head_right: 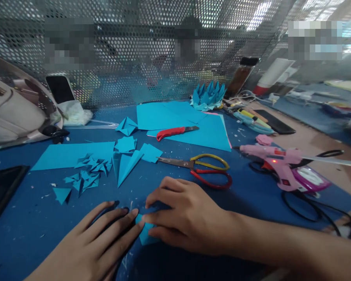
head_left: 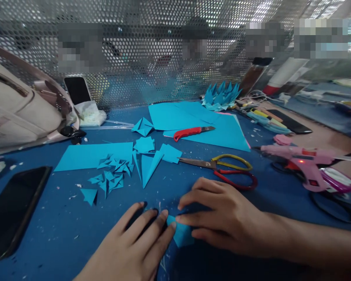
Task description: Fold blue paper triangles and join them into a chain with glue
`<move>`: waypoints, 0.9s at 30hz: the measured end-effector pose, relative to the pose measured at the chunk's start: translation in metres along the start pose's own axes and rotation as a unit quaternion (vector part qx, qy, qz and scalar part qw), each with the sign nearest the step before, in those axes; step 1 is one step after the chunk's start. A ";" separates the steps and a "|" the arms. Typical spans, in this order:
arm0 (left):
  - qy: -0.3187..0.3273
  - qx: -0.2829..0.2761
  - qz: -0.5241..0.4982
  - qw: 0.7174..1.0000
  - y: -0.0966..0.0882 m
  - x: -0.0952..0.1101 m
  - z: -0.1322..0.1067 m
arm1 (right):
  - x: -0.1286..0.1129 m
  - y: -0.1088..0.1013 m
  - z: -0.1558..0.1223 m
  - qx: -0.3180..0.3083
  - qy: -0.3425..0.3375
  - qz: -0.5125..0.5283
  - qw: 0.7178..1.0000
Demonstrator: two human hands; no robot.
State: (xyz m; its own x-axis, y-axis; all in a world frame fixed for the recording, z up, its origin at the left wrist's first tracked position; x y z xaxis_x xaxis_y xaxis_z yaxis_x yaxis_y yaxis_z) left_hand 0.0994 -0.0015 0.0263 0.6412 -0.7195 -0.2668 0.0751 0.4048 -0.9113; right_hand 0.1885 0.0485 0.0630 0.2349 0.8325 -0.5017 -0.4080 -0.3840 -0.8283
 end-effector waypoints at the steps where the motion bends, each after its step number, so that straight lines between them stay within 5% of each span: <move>1: -0.001 0.006 0.001 1.000 -0.001 0.001 0.000 | 0.000 0.003 0.000 -0.008 0.000 -0.013 1.000; 8: -0.002 0.018 0.016 1.000 -0.003 0.006 -0.001 | 0.001 0.026 0.002 -0.055 -0.001 -0.091 0.994; 19: 0.010 0.022 0.033 0.999 -0.005 0.007 0.000 | -0.006 0.022 -0.022 -0.014 0.048 -0.110 0.993; 27: 0.010 0.006 -0.003 1.000 0.002 0.006 -0.005 | -0.003 0.020 -0.018 -0.058 -0.034 -0.113 0.991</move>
State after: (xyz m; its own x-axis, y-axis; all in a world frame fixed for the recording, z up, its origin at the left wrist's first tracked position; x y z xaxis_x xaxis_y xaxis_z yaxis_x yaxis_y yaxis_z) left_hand 0.0993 -0.0081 0.0217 0.6254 -0.7333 -0.2667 0.0881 0.4060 -0.9096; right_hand 0.1952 0.0314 0.0432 0.2479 0.9259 -0.2852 -0.2472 -0.2242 -0.9427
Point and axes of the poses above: each hand's wrist, its own z-axis towards the middle knuckle, its own y-axis out of the palm, x = y × z, the point moved 10 cm from there along z, towards the middle knuckle, and after that the axes turned 11 degrees about z, right-handed, at the moved point
